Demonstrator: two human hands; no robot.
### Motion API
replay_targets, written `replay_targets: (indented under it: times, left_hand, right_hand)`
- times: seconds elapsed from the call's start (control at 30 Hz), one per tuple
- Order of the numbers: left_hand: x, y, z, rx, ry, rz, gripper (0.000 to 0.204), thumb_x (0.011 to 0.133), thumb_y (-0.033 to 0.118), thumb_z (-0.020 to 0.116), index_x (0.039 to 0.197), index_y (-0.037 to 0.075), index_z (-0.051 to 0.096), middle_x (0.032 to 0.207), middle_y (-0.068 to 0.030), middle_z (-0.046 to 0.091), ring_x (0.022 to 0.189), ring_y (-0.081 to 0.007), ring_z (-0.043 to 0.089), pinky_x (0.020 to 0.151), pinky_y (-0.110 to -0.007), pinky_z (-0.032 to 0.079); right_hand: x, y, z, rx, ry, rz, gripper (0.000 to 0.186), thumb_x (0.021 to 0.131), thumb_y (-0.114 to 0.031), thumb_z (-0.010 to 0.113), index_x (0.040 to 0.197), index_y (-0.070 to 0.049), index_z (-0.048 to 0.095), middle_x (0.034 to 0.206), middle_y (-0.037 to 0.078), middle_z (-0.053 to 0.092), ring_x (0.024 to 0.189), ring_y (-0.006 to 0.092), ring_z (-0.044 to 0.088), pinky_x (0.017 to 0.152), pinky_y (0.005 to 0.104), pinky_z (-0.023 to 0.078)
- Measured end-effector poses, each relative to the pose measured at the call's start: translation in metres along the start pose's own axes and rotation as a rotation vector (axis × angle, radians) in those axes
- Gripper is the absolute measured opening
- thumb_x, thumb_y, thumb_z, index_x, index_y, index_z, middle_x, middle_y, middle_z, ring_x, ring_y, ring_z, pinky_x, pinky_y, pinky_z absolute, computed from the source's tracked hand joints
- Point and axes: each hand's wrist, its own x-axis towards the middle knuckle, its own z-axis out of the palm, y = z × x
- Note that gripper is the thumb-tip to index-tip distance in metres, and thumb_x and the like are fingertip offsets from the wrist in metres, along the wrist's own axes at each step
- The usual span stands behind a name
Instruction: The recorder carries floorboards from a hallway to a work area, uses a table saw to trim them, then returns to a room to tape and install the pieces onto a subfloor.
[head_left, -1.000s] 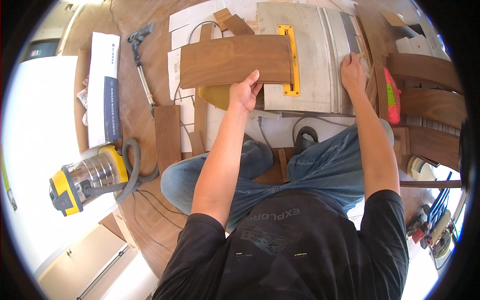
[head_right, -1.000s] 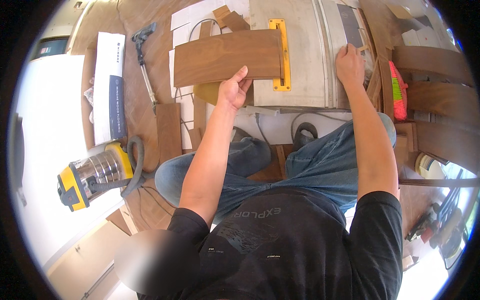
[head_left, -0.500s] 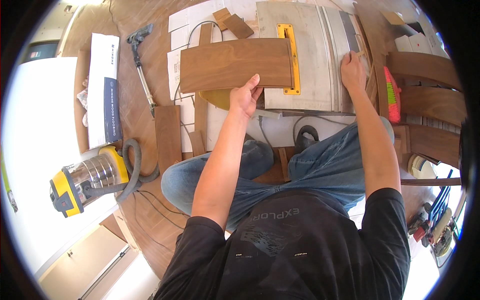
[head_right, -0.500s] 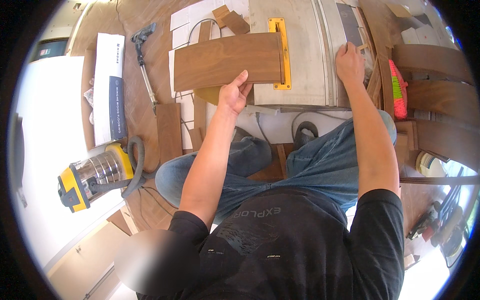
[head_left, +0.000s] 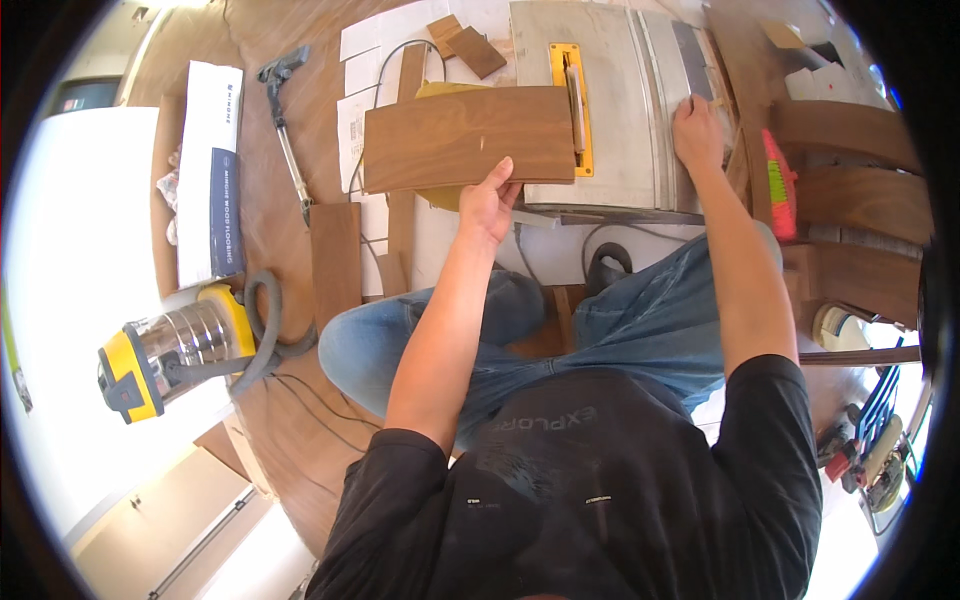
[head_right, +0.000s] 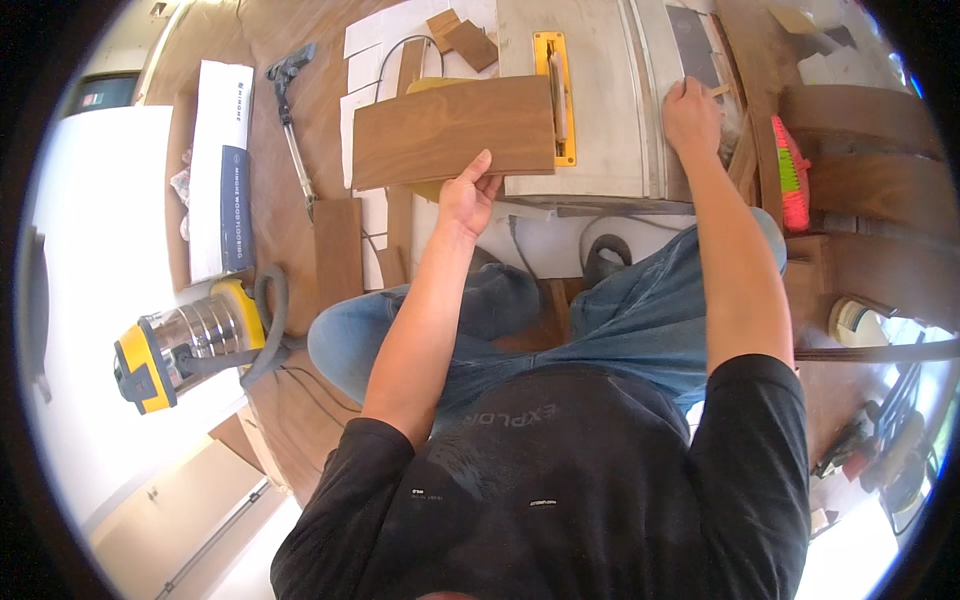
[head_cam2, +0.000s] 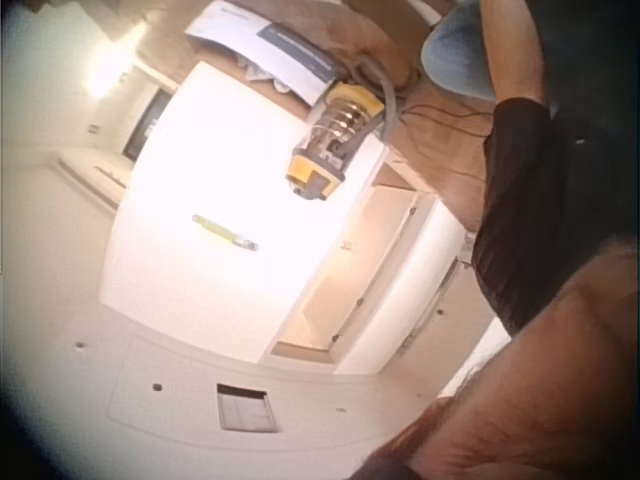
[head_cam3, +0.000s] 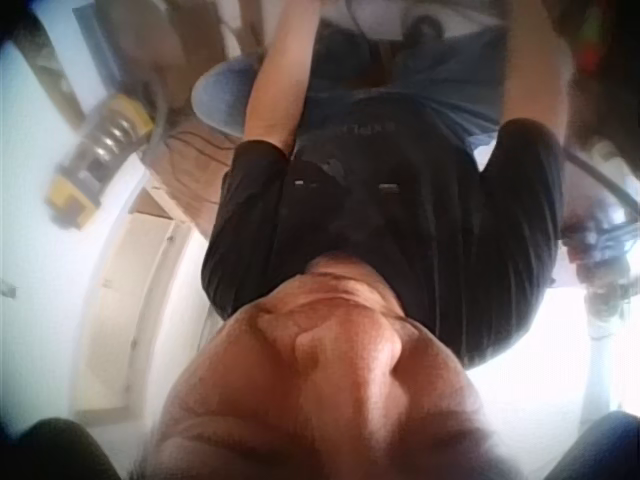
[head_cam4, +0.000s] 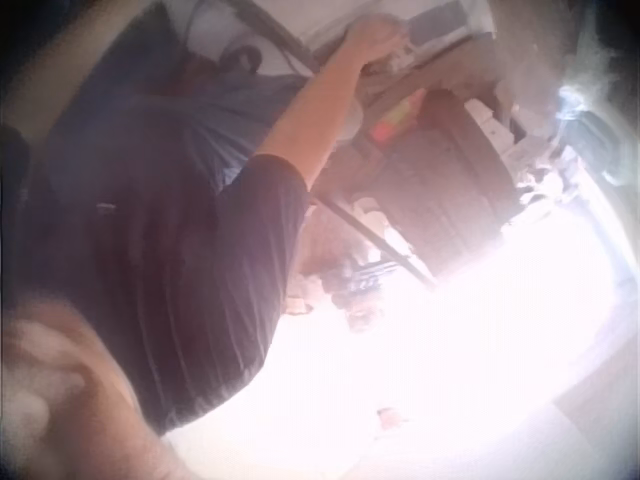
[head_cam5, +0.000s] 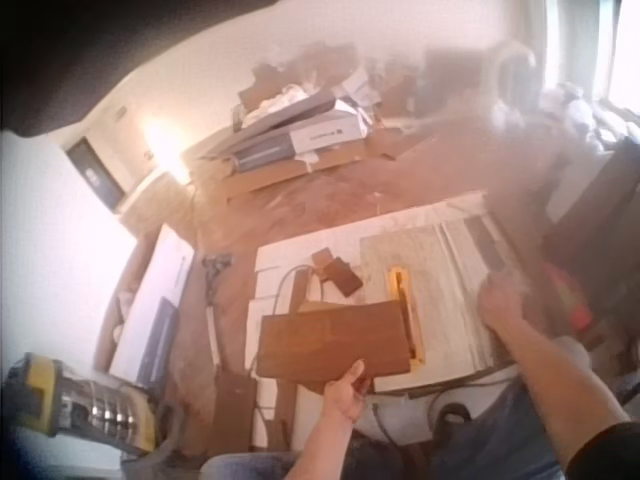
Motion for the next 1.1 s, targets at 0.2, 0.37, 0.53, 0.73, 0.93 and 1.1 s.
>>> replay_targets:
  times: [0.2, 0.37, 0.53, 0.73, 0.93, 1.1]
  left_hand:
    - [-0.064, 0.106, -0.03, -0.424, -0.09, 0.155, 0.024, 0.098, 0.011, 0.07, 0.12, 0.005, 0.063, 0.114, -0.0083, 0.071, 0.105, -0.0203, 0.07, 0.091, -0.036, 0.062]
    - [-0.166, 0.224, -0.091, -0.502, -0.115, 0.572, 0.022, 0.097, 0.014, 0.071, 0.116, 0.004, 0.065, 0.112, -0.0069, 0.07, 0.099, -0.0188, 0.068, 0.087, -0.032, 0.06]
    - [-0.242, 0.224, -0.255, -0.349, 0.332, 0.828, 0.02, 0.098, 0.016, 0.07, 0.116, 0.007, 0.065, 0.113, -0.0027, 0.068, 0.1, -0.0173, 0.065, 0.086, -0.03, 0.058]
    - [-0.221, 0.168, -0.406, -0.585, 0.72, 0.708, 0.016, 0.097, 0.014, 0.071, 0.111, 0.008, 0.065, 0.106, -0.0027, 0.067, 0.099, -0.0185, 0.064, 0.087, -0.034, 0.059]
    - [-0.258, 0.107, -0.521, -0.982, 0.92, 0.729, 0.014, 0.097, 0.015, 0.072, 0.107, 0.009, 0.065, 0.102, -0.0054, 0.066, 0.096, -0.0216, 0.063, 0.086, -0.034, 0.058]
    - [-0.35, 0.001, -0.626, -1.206, 1.121, 0.92, 0.019, 0.099, 0.017, 0.07, 0.116, 0.011, 0.063, 0.111, -0.0068, 0.068, 0.102, -0.0237, 0.065, 0.093, -0.038, 0.055]
  right_hand:
    - [-0.002, -0.004, 0.033, -0.584, -0.189, -0.3, 0.033, 0.1, -0.024, 0.049, 0.109, -0.002, 0.07, 0.117, 0.019, 0.071, 0.112, 0.0352, 0.067, 0.097, 0.0499, 0.051]
    - [0.042, 0.115, 0.009, -0.718, 0.12, -0.594, 0.028, 0.102, -0.015, 0.046, 0.105, 0.001, 0.069, 0.101, 0.017, 0.072, 0.1, 0.0297, 0.069, 0.092, 0.0361, 0.053]
    - [-0.003, 0.011, 0.013, 0.032, -0.031, -0.102, 0.045, 0.101, -0.031, 0.051, 0.119, 0.007, 0.067, 0.122, 0.028, 0.066, 0.113, 0.0444, 0.062, 0.099, 0.0495, 0.048]
    - [-0.015, -0.01, 0.012, -0.068, -0.099, -0.082, 0.049, 0.102, -0.032, 0.049, 0.125, 0.008, 0.065, 0.124, 0.028, 0.067, 0.116, 0.0433, 0.062, 0.102, 0.05, 0.047]
    - [-0.018, 0.016, 0.003, -0.107, -0.059, -0.175, 0.048, 0.1, -0.031, 0.048, 0.118, 0.008, 0.069, 0.118, 0.03, 0.068, 0.11, 0.0443, 0.064, 0.097, 0.0508, 0.05]
    - [-0.021, 0.007, 0.011, -0.156, -0.082, -0.113, 0.045, 0.101, -0.031, 0.05, 0.117, 0.006, 0.069, 0.117, 0.025, 0.069, 0.108, 0.041, 0.065, 0.096, 0.05, 0.05]
